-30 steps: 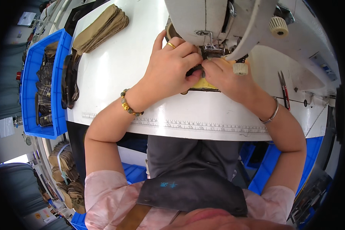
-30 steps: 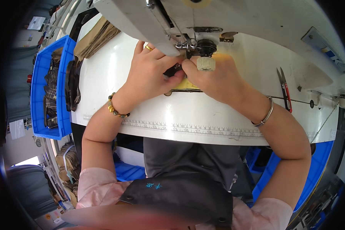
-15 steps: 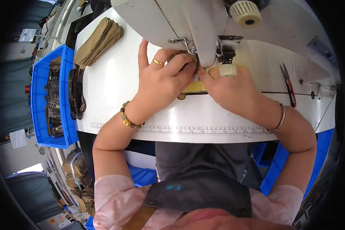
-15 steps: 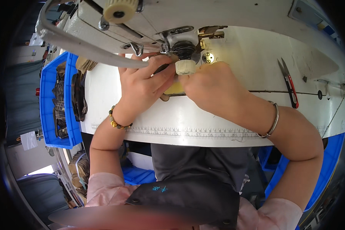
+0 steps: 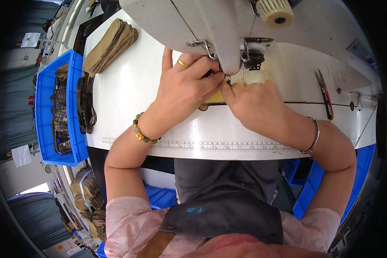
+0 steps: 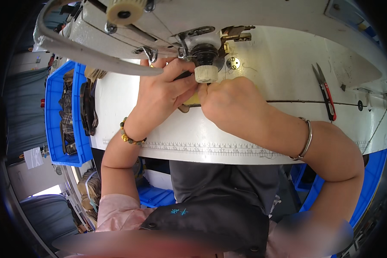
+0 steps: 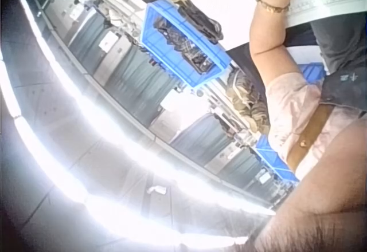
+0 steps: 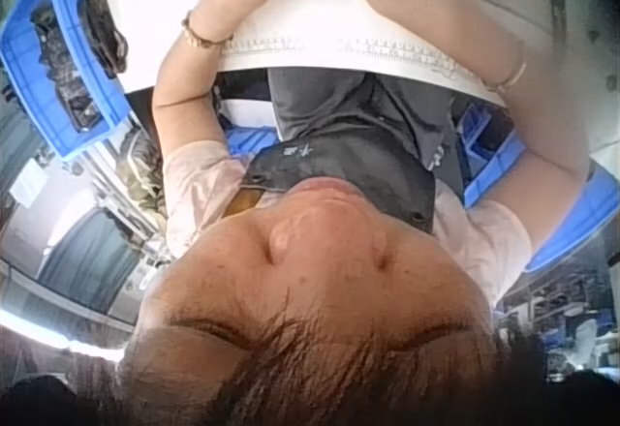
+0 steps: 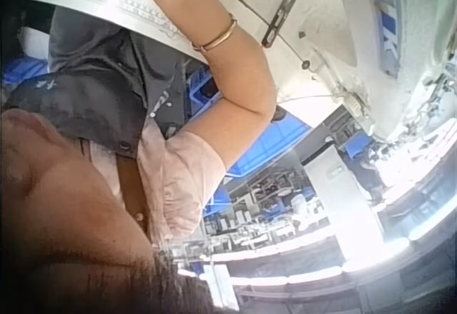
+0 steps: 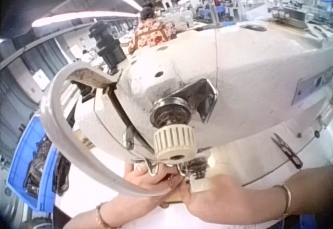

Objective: Sewing together fabric and leather component pieces using an industrial sewing machine.

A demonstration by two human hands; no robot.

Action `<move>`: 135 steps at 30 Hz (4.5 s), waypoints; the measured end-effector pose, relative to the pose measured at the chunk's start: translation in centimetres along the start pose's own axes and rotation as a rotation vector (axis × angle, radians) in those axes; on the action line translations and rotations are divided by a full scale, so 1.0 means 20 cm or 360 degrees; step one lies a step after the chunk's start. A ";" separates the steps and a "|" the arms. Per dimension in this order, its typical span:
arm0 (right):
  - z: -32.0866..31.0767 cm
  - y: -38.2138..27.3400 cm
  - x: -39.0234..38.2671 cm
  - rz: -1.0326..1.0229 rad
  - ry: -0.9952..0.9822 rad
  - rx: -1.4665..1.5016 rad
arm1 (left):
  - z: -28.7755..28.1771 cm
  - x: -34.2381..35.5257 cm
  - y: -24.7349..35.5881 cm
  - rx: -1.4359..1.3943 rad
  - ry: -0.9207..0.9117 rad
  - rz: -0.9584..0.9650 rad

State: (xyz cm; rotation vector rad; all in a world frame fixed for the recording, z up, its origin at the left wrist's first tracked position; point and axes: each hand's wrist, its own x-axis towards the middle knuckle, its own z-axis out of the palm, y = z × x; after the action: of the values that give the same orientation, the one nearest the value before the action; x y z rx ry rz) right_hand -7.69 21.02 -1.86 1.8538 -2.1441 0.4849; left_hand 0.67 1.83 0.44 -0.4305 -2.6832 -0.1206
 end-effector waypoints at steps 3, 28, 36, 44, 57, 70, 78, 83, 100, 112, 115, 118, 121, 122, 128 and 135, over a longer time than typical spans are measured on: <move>-0.01 -0.01 0.01 0.0008 -0.0013 0.0041 | -0.02 0.01 0.03 0.0012 -0.0017 -0.0017; 0.00 0.00 0.00 -0.0072 0.0042 0.0079 | 0.02 0.00 0.01 -0.0605 -0.0052 -0.0215; 0.02 0.02 0.01 -0.0045 -0.0162 0.0013 | 0.01 0.01 0.00 -0.0516 -0.0076 -0.0209; 0.05 0.04 0.03 -0.0036 0.0164 0.0148 | 0.01 0.02 -0.02 -0.0412 -0.0126 -0.0252; 0.05 0.05 0.03 -0.0040 0.0104 0.0058 | 0.03 0.04 0.03 -0.0290 -0.0146 -0.0334; 0.01 0.01 0.02 -0.0061 -0.0026 -0.0108 | 0.04 0.03 0.08 -0.0132 -0.0040 -0.0329; 0.00 0.00 0.00 -0.0013 -0.0003 -0.0080 | 0.03 0.01 0.09 -0.0225 0.0000 -0.0324; 0.01 0.00 -0.01 -0.0020 0.0007 -0.0133 | 0.00 0.00 0.09 -0.0347 0.0040 -0.0366; 0.00 0.06 0.01 0.0053 0.0108 -0.0015 | 0.00 0.00 -0.08 0.0171 0.0121 0.0036; 0.01 0.06 0.01 0.0079 0.0099 -0.0145 | 0.06 0.00 -0.07 0.0144 0.0139 0.0228; 0.03 0.07 0.01 0.0086 0.0111 -0.0164 | 0.06 -0.01 -0.05 0.0173 0.0128 0.0228; 0.02 0.07 0.01 0.0097 0.0091 -0.0108 | 0.05 0.00 0.00 0.0235 0.0110 0.0203; 0.02 0.07 0.01 0.0104 0.0093 -0.0080 | 0.04 0.01 0.01 0.0263 0.0068 0.0194; 0.02 0.07 0.01 0.0085 0.0128 -0.0067 | 0.03 0.01 0.02 0.0262 0.0067 0.0197; 0.00 0.08 0.01 0.0082 0.0056 -0.0068 | 0.03 0.01 0.01 0.0309 0.0015 0.0135; -0.02 0.06 0.00 0.0076 0.0018 -0.0036 | -0.03 0.02 -0.05 0.0029 -0.0167 0.0067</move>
State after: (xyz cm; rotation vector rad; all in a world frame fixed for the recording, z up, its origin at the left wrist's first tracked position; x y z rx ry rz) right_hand -8.80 21.42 -1.59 1.7876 -2.1819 0.4782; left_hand 0.30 0.84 1.19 -0.5003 -2.7737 -0.0628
